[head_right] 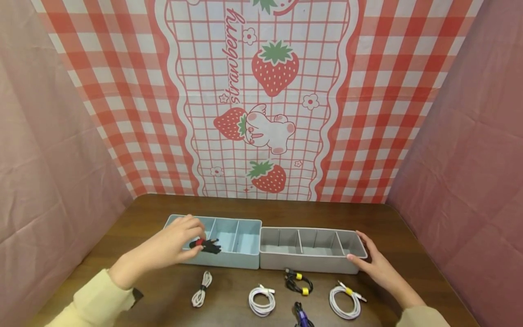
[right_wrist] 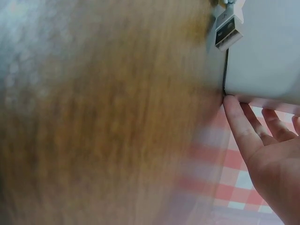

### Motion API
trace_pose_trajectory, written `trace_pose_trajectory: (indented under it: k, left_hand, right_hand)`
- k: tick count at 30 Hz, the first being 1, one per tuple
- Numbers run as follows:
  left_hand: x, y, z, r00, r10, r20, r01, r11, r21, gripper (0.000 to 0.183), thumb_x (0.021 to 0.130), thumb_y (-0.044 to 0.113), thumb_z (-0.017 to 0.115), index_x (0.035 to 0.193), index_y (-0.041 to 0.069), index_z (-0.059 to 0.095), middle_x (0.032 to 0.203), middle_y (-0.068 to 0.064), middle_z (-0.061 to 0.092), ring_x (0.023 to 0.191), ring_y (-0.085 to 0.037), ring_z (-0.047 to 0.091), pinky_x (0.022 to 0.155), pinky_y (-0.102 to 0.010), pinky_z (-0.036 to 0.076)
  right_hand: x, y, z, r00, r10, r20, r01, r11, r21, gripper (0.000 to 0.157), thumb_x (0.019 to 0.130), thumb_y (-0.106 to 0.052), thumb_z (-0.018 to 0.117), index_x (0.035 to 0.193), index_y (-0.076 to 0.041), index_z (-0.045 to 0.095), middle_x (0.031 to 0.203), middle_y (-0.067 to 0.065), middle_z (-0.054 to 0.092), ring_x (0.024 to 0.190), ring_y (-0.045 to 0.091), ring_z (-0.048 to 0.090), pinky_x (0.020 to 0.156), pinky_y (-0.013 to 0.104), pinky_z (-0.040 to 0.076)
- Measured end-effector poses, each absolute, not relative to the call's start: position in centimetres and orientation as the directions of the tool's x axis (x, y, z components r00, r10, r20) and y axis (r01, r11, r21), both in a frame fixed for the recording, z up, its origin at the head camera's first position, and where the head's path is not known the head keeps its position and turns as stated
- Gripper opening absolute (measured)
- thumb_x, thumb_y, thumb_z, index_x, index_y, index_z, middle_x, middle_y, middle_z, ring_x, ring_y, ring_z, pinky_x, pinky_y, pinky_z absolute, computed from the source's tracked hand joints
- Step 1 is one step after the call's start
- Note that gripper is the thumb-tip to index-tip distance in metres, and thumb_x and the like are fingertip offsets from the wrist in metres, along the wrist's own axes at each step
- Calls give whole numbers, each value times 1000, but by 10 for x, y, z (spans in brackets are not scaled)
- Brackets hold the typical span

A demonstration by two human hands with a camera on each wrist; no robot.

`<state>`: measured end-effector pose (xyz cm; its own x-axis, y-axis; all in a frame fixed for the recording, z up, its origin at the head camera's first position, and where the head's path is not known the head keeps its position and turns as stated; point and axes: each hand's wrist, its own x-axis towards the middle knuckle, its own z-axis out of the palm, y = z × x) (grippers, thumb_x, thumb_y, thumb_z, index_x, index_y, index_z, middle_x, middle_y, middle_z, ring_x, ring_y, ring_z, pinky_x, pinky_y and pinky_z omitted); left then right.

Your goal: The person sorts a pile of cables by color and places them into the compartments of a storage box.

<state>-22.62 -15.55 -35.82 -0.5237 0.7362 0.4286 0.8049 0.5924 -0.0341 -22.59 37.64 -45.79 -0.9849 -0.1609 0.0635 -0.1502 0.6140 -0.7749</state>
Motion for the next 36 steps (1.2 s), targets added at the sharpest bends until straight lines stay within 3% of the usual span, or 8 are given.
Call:
trace_pose_trajectory:
  k: [6, 22, 36]
  left_hand:
    - [-231, -160, -354, -546, 717, 434, 793, 609, -9, 9, 85, 23, 68, 89, 18, 62, 93, 7, 53, 91, -11, 46, 77, -35, 40]
    - [-246, -170, -351, -605, 665, 438, 745, 666, 18, 8, 85, 22, 66, 88, 15, 64, 95, 5, 55, 91, -13, 47, 81, -35, 41]
    - [-262, -177, -360, -668, 616, 418, 699, 712, 68, 9, 85, 22, 67, 89, 14, 66, 91, 3, 56, 86, -13, 45, 74, -32, 37]
  right_hand:
    - [-225, 376, -457, -985, -160, 71, -156, 624, -765, 76, 95, -24, 56, 149, -5, 7, 142, 33, 20, 122, 50, 32, 76, 38, 53]
    - [-226, 376, -459, -982, -170, 84, -171, 600, -781, 74, 95, -19, 56, 149, -3, 7, 137, 32, 27, 117, 47, 40, 72, 34, 53]
    - [-226, 375, -459, -983, -161, 88, -171, 624, -762, 74, 95, -18, 57, 149, -4, 9, 137, 31, 29, 114, 39, 44, 72, 33, 53]
